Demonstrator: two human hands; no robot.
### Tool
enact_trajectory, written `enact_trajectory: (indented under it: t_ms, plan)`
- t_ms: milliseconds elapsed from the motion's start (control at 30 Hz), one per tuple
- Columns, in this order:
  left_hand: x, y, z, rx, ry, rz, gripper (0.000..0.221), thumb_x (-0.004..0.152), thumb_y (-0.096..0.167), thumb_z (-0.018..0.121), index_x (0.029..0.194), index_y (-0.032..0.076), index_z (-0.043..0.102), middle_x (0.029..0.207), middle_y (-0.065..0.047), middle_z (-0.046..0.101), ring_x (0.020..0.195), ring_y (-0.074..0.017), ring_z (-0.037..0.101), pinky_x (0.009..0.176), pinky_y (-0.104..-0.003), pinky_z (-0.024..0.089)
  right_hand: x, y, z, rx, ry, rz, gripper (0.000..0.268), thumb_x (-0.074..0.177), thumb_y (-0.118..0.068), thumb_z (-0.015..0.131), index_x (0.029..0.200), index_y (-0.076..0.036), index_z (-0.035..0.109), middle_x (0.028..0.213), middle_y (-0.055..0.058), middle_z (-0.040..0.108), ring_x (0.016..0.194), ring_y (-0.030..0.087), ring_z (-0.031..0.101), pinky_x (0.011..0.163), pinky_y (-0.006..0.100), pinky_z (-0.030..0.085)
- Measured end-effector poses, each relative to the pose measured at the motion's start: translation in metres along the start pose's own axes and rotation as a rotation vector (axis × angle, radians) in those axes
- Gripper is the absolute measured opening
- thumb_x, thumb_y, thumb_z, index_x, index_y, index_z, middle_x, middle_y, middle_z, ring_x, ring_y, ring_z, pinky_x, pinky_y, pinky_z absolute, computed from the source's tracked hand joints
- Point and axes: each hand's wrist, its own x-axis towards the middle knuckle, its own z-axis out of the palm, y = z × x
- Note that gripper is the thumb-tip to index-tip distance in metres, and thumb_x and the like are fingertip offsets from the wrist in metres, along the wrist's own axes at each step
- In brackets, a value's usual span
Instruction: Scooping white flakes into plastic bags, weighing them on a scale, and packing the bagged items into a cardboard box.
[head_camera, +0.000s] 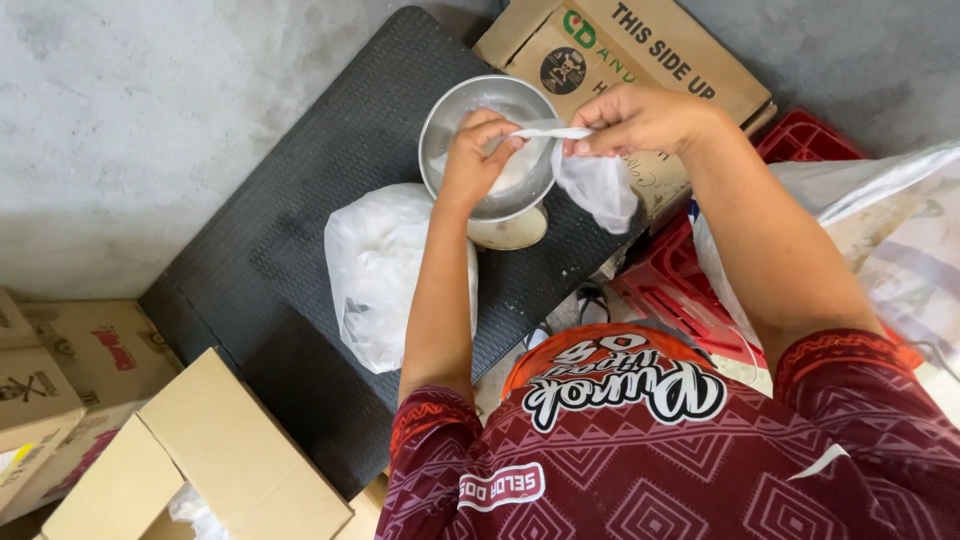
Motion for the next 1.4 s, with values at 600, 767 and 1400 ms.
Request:
enact_trajectory:
  t_ms: [600, 767, 1400]
  plan:
    - [0.026, 0.184, -0.046, -0.066, 0.039, 0.350, 0.026, 0.089, -0.013, 0.075, 0.104, 0.008, 0.080, 0.096, -0.004, 0.070, 0.089, -0.0127, 0.073, 0.079, -0.026, 0.059, 0.064, -0.059, 0.115, 0.775, -0.295, -0.345, 0.035, 0.106, -0.034, 0.054, 0.117, -0.003, 0.067, 0.117, 0.008, 0.072, 0.117, 0.018, 0.066, 0.099, 0.033, 0.053]
    - [0.003, 0.165, -0.055, -0.007, 0.029, 0.267, 0.019, 0.085, -0.007, 0.085, 0.099, 0.005, 0.079, 0.103, -0.005, 0.065, 0.102, -0.0141, 0.066, 0.093, -0.028, 0.055, 0.090, 0.004, 0.034, 1.104, 0.066, -0.295, 0.026, 0.108, -0.025, 0.058, 0.118, -0.003, 0.066, 0.097, 0.011, 0.070, 0.089, 0.021, 0.068, 0.078, 0.038, 0.056]
    - [0.012, -0.028, 0.021, -0.594, 0.577, -0.105, 0.025, 0.102, -0.010, 0.051, 0.113, 0.001, 0.071, 0.106, -0.004, 0.064, 0.097, -0.0122, 0.058, 0.095, -0.029, 0.052, 0.050, -0.057, 0.060, 1.102, 0.185, -0.408, 0.054, 0.097, -0.007, 0.062, 0.149, -0.006, 0.049, 0.138, 0.012, 0.063, 0.115, 0.024, 0.069, 0.096, 0.040, 0.060]
